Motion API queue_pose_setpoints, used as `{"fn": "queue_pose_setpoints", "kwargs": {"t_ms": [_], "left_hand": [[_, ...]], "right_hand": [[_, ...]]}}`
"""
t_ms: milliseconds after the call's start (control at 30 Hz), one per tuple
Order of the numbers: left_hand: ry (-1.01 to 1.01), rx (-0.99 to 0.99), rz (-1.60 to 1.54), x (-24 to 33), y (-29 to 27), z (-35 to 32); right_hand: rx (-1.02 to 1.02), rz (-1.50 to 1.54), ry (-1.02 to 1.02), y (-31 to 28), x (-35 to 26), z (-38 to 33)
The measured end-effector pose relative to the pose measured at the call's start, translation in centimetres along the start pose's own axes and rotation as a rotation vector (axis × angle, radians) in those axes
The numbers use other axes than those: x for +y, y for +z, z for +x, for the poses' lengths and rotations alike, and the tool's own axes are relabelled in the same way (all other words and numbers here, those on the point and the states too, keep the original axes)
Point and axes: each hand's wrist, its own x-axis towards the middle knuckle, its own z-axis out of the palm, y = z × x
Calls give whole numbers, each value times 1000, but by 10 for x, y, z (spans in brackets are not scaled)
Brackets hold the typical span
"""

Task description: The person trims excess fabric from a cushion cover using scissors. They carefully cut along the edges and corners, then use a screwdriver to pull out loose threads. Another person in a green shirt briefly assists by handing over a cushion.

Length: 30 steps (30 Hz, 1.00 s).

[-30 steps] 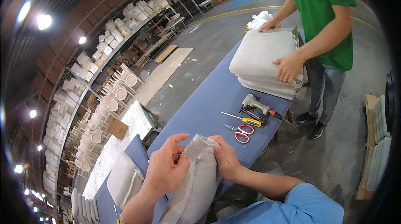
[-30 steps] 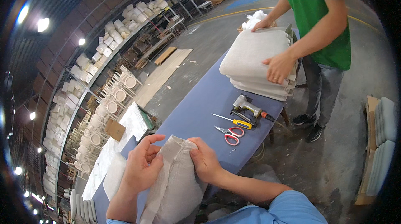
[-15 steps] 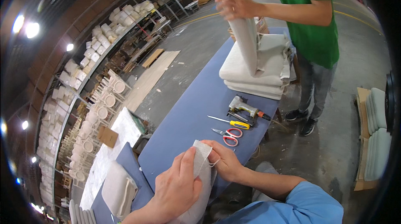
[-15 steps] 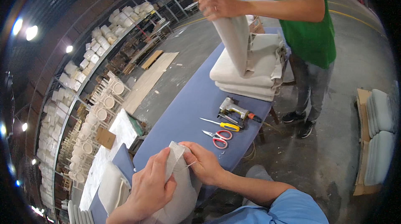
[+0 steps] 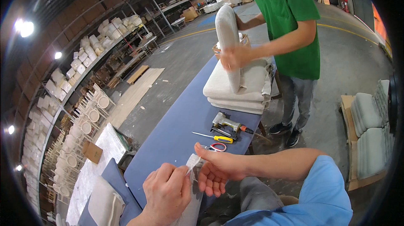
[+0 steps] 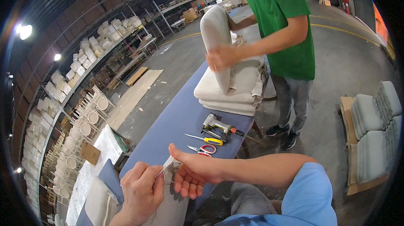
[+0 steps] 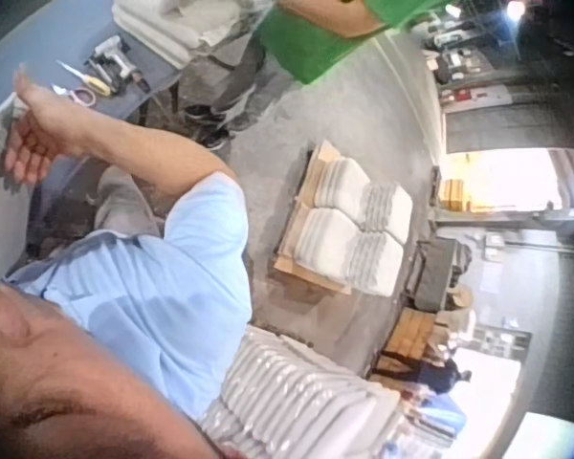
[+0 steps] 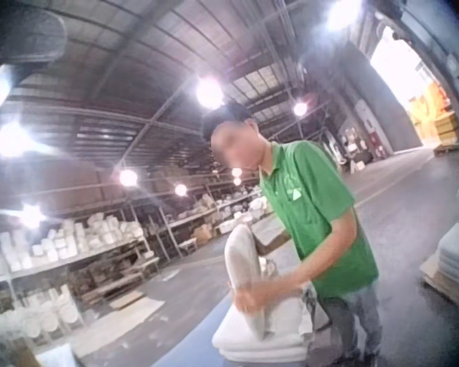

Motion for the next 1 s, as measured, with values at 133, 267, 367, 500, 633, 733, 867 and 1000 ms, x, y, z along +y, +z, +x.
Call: {"fn": "queue_pose_setpoints", "kwargs": {"t_ms": [133, 267, 367, 500, 633, 733, 867, 1000], "left_hand": [[45, 29, -43, 2, 2, -3], [132, 50, -72, 0, 4, -9], [188, 7, -109, 3, 7, -8], [190, -43, -213, 3, 9, -13], [17, -164, -681, -29, 14, -15], [-481, -90, -993, -58, 52, 3], [-596, -503, -1394, -56, 103, 10], [-669, -663, -1515, -55, 116, 3]], "right_hand": [[-49, 25, 30, -1, -4, 2], [2, 34, -5, 7, -13, 1], [43, -39, 69, 4, -12, -1], [37, -18, 77, 5, -9, -6], [156, -56, 9, 19, -4, -15], [138, -109, -19, 28, 2, -12], [122, -147, -94, 29, 5, -16], [91, -169, -112, 25, 0, -24]]}}
